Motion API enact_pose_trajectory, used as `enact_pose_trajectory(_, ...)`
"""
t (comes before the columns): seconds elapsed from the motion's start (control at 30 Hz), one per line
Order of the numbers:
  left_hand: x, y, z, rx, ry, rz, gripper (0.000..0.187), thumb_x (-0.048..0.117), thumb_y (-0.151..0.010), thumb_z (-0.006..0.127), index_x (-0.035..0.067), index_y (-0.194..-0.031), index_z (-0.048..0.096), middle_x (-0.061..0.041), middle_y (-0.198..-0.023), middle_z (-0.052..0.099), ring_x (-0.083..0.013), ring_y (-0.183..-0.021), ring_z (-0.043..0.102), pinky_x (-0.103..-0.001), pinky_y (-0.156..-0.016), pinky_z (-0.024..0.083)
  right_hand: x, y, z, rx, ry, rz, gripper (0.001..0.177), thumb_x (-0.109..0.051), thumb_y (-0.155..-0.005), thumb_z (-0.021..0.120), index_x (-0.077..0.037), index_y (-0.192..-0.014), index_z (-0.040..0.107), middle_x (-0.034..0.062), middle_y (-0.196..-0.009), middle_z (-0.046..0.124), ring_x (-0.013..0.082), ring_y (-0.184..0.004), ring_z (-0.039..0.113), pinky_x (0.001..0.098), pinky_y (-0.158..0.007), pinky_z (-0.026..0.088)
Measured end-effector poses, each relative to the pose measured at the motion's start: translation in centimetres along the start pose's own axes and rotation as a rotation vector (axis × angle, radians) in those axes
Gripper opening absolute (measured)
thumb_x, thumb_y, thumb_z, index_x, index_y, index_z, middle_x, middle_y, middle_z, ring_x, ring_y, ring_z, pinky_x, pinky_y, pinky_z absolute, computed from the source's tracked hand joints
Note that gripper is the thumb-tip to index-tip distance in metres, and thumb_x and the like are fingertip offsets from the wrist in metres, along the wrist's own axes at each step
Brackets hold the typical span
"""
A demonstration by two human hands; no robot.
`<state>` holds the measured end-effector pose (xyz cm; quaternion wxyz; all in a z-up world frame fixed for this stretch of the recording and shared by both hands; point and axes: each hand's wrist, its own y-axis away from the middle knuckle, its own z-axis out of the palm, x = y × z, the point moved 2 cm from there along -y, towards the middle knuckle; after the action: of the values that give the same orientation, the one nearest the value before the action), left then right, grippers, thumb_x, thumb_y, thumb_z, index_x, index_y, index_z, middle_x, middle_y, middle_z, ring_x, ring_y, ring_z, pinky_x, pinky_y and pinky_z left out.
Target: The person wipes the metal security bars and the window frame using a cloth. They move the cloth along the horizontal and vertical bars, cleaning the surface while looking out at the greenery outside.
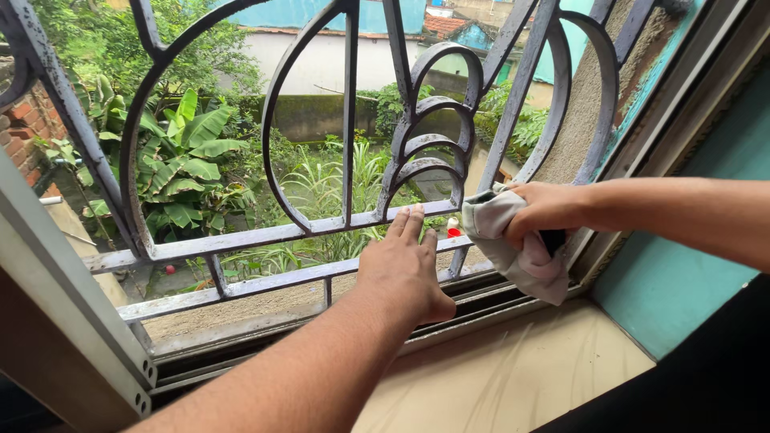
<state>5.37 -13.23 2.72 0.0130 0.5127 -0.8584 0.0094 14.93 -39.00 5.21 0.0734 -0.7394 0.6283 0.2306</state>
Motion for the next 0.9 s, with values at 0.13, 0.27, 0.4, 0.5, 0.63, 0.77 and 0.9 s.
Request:
enact_pose_trajectory(0.13, -0.2, 0.1, 0.2, 0.019, -0.008, -0.008, 0.107, 0.055, -0.076, 0.071, 0.010, -0.161, 0.024, -0.017, -0.171, 0.004, -0.0270, -0.159, 0.005, -0.045, -0.117, 0.034, -0.9, 1.6, 1.4, 0.120, 0.015, 0.023, 0.053, -0.013, -0.054, 0.079, -0.006, -0.106, 0.077, 0.0101, -0.114, 0.073, 0.0197, -0.097, 0.072, 0.0327, -0.084, 0.058)
enact_pose_trajectory(0.27, 0.1, 0.3, 0.5, 0.015, -0.010, -0.024, 0.110, 0.053, -0.073, 0.076, 0.010, -0.160, 0.025, -0.018, -0.171, 0.001, -0.0269, -0.158, 0.003, -0.047, -0.118, 0.031, -0.6, 2.8, 2.6, 0.233, 0.159, -0.234, 0.082, -0.017, -0.054, 0.087, -0.013, -0.135, 0.073, 0.0103, -0.137, 0.064, 0.0224, -0.131, 0.047, 0.0326, -0.099, 0.044)
enact_pose_trajectory(0.4, 0.3, 0.3, 0.5, 0.055, 0.053, -0.030, 0.111, 0.052, -0.070, 0.078, 0.009, -0.159, 0.026, -0.017, -0.170, 0.003, -0.0271, -0.158, 0.004, -0.045, -0.120, 0.029, -0.2, 1.3, 1.2, 0.200, 0.159, 0.037, 0.083, -0.017, -0.047, 0.087, -0.012, -0.129, 0.070, 0.0100, -0.135, 0.059, 0.0237, -0.113, 0.069, 0.0315, -0.095, 0.053)
enact_pose_trajectory(0.5, 0.1, 0.2, 0.4, 0.053, 0.059, -0.038, 0.112, 0.051, -0.069, 0.079, 0.009, -0.159, 0.025, -0.017, -0.170, 0.002, -0.0272, -0.157, 0.003, -0.045, -0.120, 0.028, -0.1, 0.0, 0.9, 0.186, 0.183, 0.043, 0.087, -0.017, -0.046, 0.087, -0.005, -0.130, 0.066, 0.0109, -0.135, 0.061, 0.0260, -0.108, 0.073, 0.0334, -0.091, 0.057)
enact_pose_trajectory(0.63, 0.6, 0.1, 0.1, 0.021, 0.047, -0.056, 0.113, 0.053, -0.072, 0.078, 0.009, -0.160, 0.022, -0.016, -0.170, 0.000, -0.0273, -0.157, 0.001, -0.049, -0.119, 0.027, -1.6, 0.5, 0.9, 0.190, 0.217, 0.086, 0.089, -0.019, -0.049, 0.087, -0.008, -0.133, 0.064, 0.0103, -0.134, 0.064, 0.0267, -0.104, 0.076, 0.0358, -0.088, 0.061)
enact_pose_trajectory(0.77, 0.9, 0.0, -0.2, -0.031, 0.078, -0.089, 0.116, 0.053, -0.071, 0.079, 0.010, -0.162, 0.022, -0.013, -0.173, 0.001, -0.0261, -0.160, 0.000, -0.049, -0.120, 0.028, -3.1, 3.6, 3.7, 0.258, 0.491, 0.320, 0.085, -0.035, -0.061, 0.083, -0.022, -0.142, 0.062, 0.0068, -0.149, 0.054, 0.0322, -0.120, 0.067, 0.0418, -0.099, 0.055)
enact_pose_trajectory(0.9, 1.4, -0.9, 0.1, -0.026, 0.124, -0.134, 0.121, 0.057, -0.070, 0.080, 0.013, -0.163, 0.015, -0.010, -0.172, 0.000, -0.0256, -0.158, -0.001, -0.051, -0.121, 0.024, 0.9, 4.2, 9.4, 0.101, 0.379, 0.368, 0.086, -0.040, -0.061, 0.089, -0.014, -0.138, 0.063, 0.0205, -0.133, 0.062, 0.0351, -0.116, 0.067, 0.0403, -0.093, 0.057)
